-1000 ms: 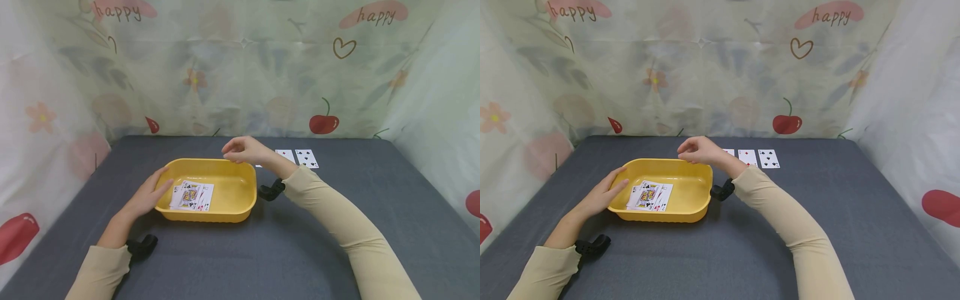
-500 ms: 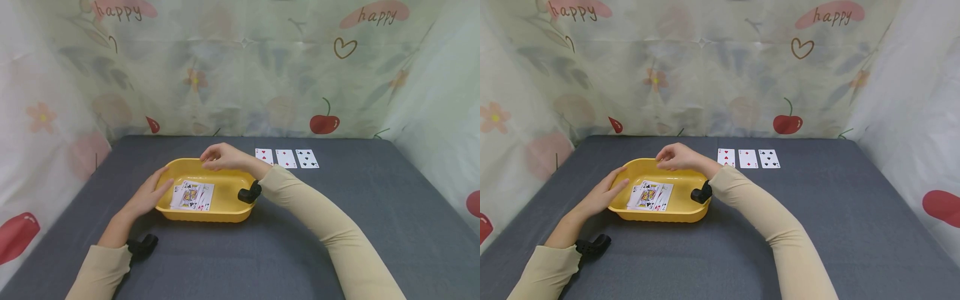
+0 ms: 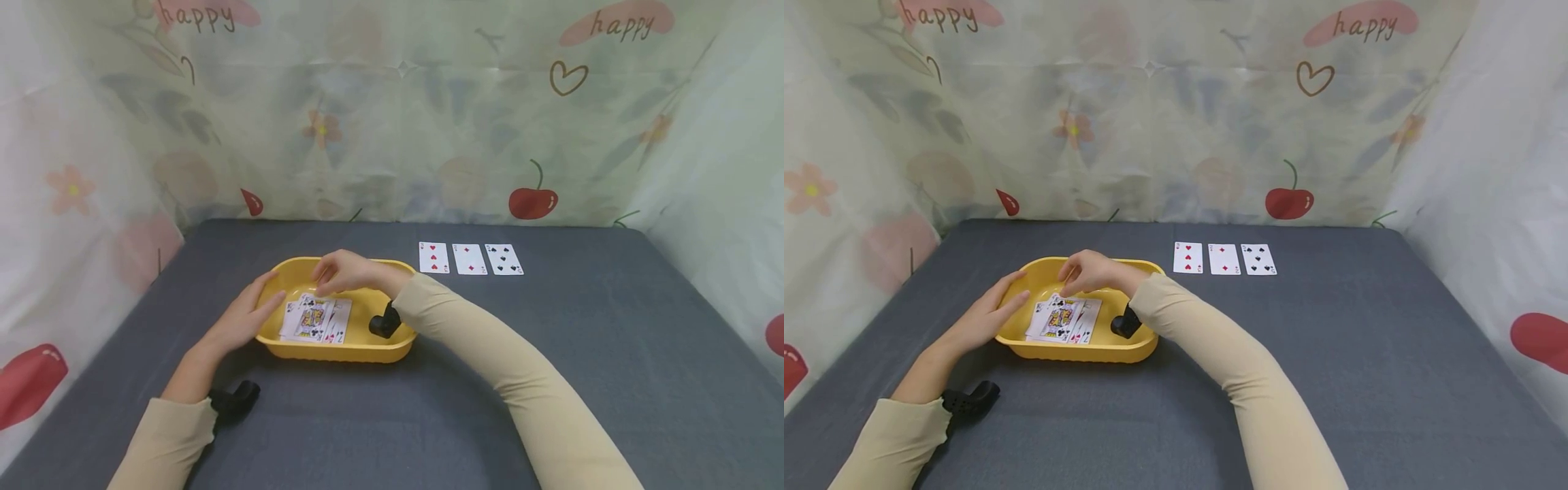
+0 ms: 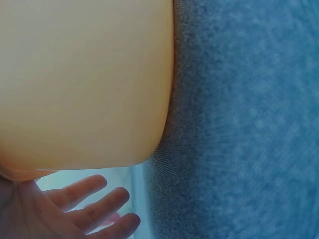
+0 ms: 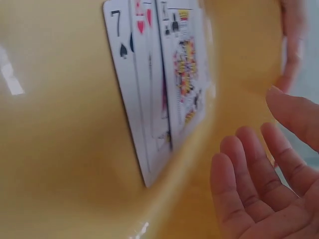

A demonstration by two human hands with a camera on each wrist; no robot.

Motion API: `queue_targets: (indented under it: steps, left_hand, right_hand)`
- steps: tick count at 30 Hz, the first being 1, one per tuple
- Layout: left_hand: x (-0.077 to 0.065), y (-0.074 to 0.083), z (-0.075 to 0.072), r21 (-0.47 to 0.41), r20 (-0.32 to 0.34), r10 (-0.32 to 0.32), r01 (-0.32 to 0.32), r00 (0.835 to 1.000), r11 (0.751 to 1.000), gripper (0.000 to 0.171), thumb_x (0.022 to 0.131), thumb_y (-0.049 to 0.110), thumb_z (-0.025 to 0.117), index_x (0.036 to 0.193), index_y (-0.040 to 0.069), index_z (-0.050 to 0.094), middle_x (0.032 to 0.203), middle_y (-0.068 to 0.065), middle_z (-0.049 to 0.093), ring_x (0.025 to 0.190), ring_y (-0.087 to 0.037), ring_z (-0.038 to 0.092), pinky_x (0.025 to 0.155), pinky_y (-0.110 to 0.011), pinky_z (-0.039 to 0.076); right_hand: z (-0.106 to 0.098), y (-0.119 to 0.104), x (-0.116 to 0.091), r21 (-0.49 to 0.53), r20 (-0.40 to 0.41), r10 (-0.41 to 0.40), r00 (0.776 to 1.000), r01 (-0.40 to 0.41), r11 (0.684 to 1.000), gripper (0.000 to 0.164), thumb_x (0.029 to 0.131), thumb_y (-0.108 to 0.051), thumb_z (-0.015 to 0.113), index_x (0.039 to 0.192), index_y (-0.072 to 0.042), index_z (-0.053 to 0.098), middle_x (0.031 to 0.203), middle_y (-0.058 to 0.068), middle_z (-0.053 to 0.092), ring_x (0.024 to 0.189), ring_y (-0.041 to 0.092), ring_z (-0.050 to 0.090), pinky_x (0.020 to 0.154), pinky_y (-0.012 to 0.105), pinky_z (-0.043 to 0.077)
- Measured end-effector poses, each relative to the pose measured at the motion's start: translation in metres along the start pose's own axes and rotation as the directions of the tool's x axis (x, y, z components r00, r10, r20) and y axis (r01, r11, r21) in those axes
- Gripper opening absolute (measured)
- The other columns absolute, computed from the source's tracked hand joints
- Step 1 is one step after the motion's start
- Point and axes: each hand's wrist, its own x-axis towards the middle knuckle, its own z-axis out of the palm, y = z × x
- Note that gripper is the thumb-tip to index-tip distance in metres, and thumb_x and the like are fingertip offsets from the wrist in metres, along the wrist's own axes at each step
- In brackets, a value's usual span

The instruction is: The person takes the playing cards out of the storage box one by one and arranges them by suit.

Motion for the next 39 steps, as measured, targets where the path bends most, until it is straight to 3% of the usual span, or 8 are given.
queue_targets:
  steps: [15, 22, 29, 39]
  left_hand:
    - [0.000, 0.002, 0.000, -0.005, -0.008, 0.009, -0.009, 1.000, 1.000, 0.068, 0.099, 0.043, 0.037, 0.148, 0.003, 0.016, 0.152, -0.027, 0.017, 0.139, -0.045, 0.019, 0.110, -0.062, 0.018]
    - [-0.001, 0.005, -0.001, -0.009, -0.004, 0.005, -0.005, 1.000, 1.000, 0.068, 0.098, 0.044, 0.038, 0.149, 0.004, 0.015, 0.152, -0.027, 0.017, 0.139, -0.044, 0.019, 0.110, -0.061, 0.018]
    - [-0.001, 0.002, 0.000, -0.017, -0.001, 0.003, -0.003, 1.000, 1.000, 0.068, 0.098, 0.044, 0.038, 0.149, 0.004, 0.015, 0.153, -0.026, 0.016, 0.140, -0.044, 0.017, 0.110, -0.061, 0.017]
    - [0.000, 0.002, 0.000, -0.025, -0.001, -0.002, 0.002, 1.000, 1.000, 0.069, 0.098, 0.044, 0.037, 0.149, 0.004, 0.014, 0.153, -0.026, 0.016, 0.140, -0.044, 0.017, 0.111, -0.061, 0.017]
  right_hand:
    - [0.015, 0.002, 0.009, -0.180, 0.038, 0.033, 0.999, -0.025, 0.983, 0.043, 0.080, -0.017, 0.073, 0.119, -0.005, 0.057, 0.114, 0.011, 0.063, 0.104, 0.019, 0.059, 0.082, 0.020, 0.047]
    - [0.020, 0.005, 0.011, -0.268, 0.023, 0.030, 0.999, -0.023, 0.963, 0.048, 0.076, -0.018, 0.077, 0.118, -0.005, 0.057, 0.113, 0.012, 0.063, 0.102, 0.019, 0.057, 0.083, 0.021, 0.045]
    - [0.026, 0.005, 0.012, -0.381, 0.031, 0.056, 0.998, -0.040, 0.924, 0.056, 0.074, -0.031, 0.078, 0.119, -0.010, 0.053, 0.109, 0.006, 0.060, 0.096, 0.014, 0.054, 0.081, 0.022, 0.045]
    - [0.029, 0.004, 0.014, -0.424, 0.019, 0.054, 0.998, -0.041, 0.905, 0.054, 0.073, -0.034, 0.079, 0.114, -0.008, 0.053, 0.101, 0.004, 0.057, 0.090, 0.014, 0.051, 0.076, 0.021, 0.043]
